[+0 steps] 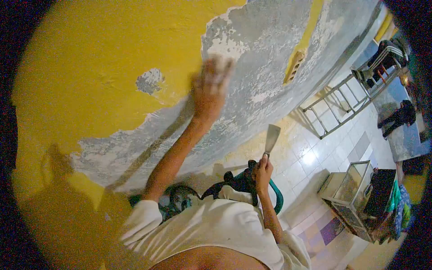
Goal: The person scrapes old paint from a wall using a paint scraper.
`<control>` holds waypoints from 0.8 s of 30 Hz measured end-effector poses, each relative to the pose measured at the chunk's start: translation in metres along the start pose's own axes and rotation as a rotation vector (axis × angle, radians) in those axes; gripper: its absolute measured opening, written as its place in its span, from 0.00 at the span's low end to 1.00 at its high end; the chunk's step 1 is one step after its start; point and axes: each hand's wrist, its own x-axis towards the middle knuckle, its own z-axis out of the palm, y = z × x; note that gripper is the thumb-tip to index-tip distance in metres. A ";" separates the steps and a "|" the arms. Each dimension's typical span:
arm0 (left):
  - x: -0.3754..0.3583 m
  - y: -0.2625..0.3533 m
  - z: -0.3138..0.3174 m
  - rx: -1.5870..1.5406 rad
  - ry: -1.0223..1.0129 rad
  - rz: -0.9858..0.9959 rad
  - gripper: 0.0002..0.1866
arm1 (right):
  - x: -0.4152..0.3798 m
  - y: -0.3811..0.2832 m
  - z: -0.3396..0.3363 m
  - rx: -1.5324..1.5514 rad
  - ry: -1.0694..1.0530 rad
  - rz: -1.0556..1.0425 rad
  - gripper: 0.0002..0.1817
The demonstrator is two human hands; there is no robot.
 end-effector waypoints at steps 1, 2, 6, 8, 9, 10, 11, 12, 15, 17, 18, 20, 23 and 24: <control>-0.016 0.015 0.031 -0.073 -0.054 0.117 0.28 | 0.002 0.001 -0.009 -0.001 0.018 0.019 0.24; -0.037 0.032 0.068 -0.150 -0.106 0.234 0.26 | 0.005 0.001 -0.014 -0.011 0.014 0.018 0.24; -0.189 0.085 0.141 -0.939 -1.056 0.017 0.13 | 0.024 -0.027 -0.026 -0.298 -0.110 -0.058 0.22; -0.246 0.089 0.126 -1.060 -1.029 -0.348 0.12 | 0.029 -0.054 -0.029 -0.041 -0.240 0.177 0.19; -0.277 0.082 0.115 -1.117 -0.828 -0.310 0.08 | 0.033 -0.067 -0.035 0.268 -0.320 0.425 0.18; -0.386 0.086 0.180 -0.789 -0.577 0.119 0.07 | 0.028 -0.080 -0.034 0.613 -0.361 0.454 0.17; -0.375 0.066 0.133 -0.560 -1.018 -0.136 0.09 | 0.032 -0.082 -0.035 0.702 -0.438 0.410 0.18; -0.386 0.062 0.114 -1.191 -0.647 -0.773 0.09 | 0.035 -0.082 -0.031 0.272 -0.364 0.279 0.18; -0.357 0.024 0.058 -1.270 -0.739 -1.041 0.10 | 0.055 -0.054 -0.030 -1.049 -0.096 -0.482 0.13; -0.325 0.007 0.056 -0.854 -0.918 -0.830 0.11 | 0.069 -0.046 -0.036 -0.858 -0.333 -0.319 0.11; -0.312 0.008 0.071 -0.865 -0.738 -0.782 0.11 | 0.066 -0.054 -0.030 -0.670 -0.406 -0.296 0.11; -0.255 0.010 0.072 -0.923 -0.807 -0.741 0.13 | 0.056 -0.082 -0.008 -0.552 -0.476 -0.276 0.13; -0.178 0.040 0.111 -0.919 -0.855 -0.462 0.18 | 0.037 -0.116 0.022 -0.307 -0.763 0.162 0.17; -0.168 0.050 0.149 -0.968 -0.805 -0.352 0.17 | 0.032 -0.113 0.029 -0.416 -0.900 0.085 0.17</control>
